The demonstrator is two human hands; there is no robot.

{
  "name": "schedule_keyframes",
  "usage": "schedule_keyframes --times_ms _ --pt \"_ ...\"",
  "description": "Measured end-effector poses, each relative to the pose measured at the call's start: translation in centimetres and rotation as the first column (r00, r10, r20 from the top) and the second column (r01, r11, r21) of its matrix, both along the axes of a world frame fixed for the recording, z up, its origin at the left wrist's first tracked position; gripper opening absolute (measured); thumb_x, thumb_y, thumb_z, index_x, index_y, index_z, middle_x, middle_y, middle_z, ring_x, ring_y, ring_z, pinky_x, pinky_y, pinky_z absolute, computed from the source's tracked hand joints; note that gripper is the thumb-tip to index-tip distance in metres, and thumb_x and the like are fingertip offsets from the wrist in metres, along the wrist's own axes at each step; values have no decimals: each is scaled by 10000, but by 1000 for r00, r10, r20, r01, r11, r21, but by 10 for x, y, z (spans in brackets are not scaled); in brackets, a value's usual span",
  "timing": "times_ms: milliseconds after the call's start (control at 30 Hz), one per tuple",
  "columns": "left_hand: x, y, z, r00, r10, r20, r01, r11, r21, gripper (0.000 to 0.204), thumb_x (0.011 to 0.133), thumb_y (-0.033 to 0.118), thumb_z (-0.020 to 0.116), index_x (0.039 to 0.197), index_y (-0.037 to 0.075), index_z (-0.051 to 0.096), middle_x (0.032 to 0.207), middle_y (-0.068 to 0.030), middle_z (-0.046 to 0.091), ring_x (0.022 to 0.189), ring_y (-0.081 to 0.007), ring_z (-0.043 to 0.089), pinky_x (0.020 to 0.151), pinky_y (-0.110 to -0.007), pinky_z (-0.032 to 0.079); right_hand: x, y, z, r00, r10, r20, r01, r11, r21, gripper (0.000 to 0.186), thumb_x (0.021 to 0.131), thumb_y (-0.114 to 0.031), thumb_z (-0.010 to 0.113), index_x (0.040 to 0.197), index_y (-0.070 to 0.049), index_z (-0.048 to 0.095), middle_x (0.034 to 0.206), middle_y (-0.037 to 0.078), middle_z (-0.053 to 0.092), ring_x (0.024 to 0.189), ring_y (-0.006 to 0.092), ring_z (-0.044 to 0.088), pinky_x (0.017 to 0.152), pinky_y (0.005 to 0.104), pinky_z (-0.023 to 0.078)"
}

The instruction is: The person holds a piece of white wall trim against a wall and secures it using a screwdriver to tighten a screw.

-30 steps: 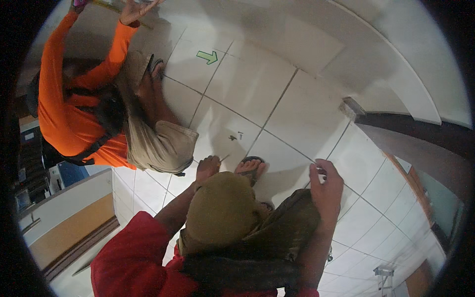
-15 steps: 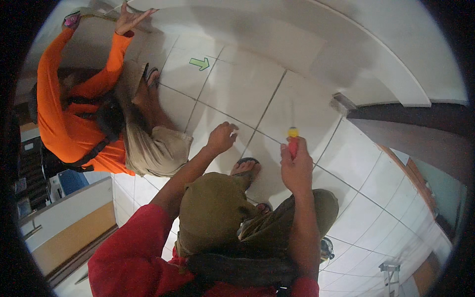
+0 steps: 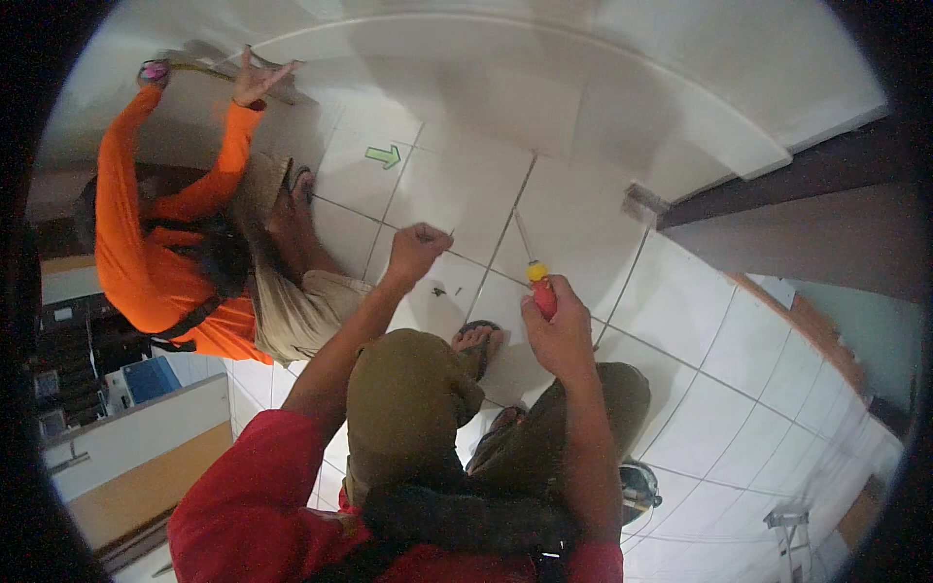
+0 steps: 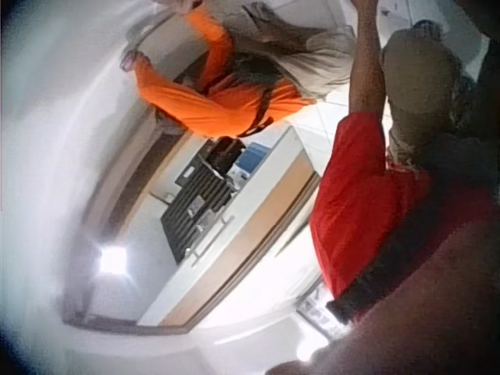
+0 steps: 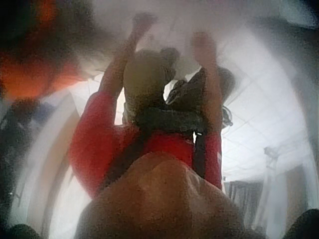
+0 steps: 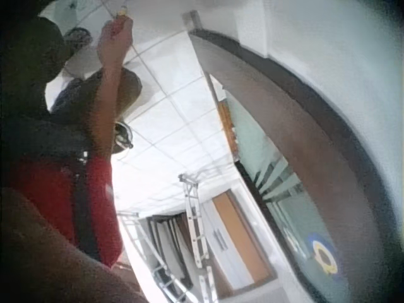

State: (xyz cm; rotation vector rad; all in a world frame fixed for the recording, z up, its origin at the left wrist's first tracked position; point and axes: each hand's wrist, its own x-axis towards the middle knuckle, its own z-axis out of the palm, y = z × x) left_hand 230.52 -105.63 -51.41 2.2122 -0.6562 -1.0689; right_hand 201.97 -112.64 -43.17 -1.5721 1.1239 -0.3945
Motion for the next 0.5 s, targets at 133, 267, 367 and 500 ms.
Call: schedule_keyframes --times_ms 133,267,367,500 --pt "-10 -54 144 962 -127 -240 3 890 -455 328 888 139 734 1158 -37 671 1020 -63 697 929 -113 627 802 -275 510 1 0 60 986 -15 164 3 997 72 343 998 -301 636 1158 2 617 779 36 595 703 94 519 674 282 464" --pt "-57 -78 258 880 -229 -416 -42 835 -549 374 927 122 710 1242 -53 611 1044 -70 665 968 -155 645 857 -303 540 -4 9 124 956 -41 290 42 999 1 340 1014 -274 612 1220 -4 612 782 31 602 707 93 538 678 280 472" --pt "-96 -80 302 797 -246 -551 -141 812 -566 351 948 138 702 1229 -48 604 1052 -90 658 988 -192 664 910 -338 570 -14 16 152 955 -109 276 133 989 -67 346 1019 -264 601 1250 -7 602 803 44 632 725 101 571 694 285 486" --pt "-126 -87 319 738 -281 -613 -155 814 -560 376 948 149 707 1241 -62 602 1102 -116 668 1020 -205 674 934 -343 581 -29 23 156 941 -231 249 257 963 -76 370 1014 -324 578 1278 -65 603 868 69 681 812 155 643 778 331 514"
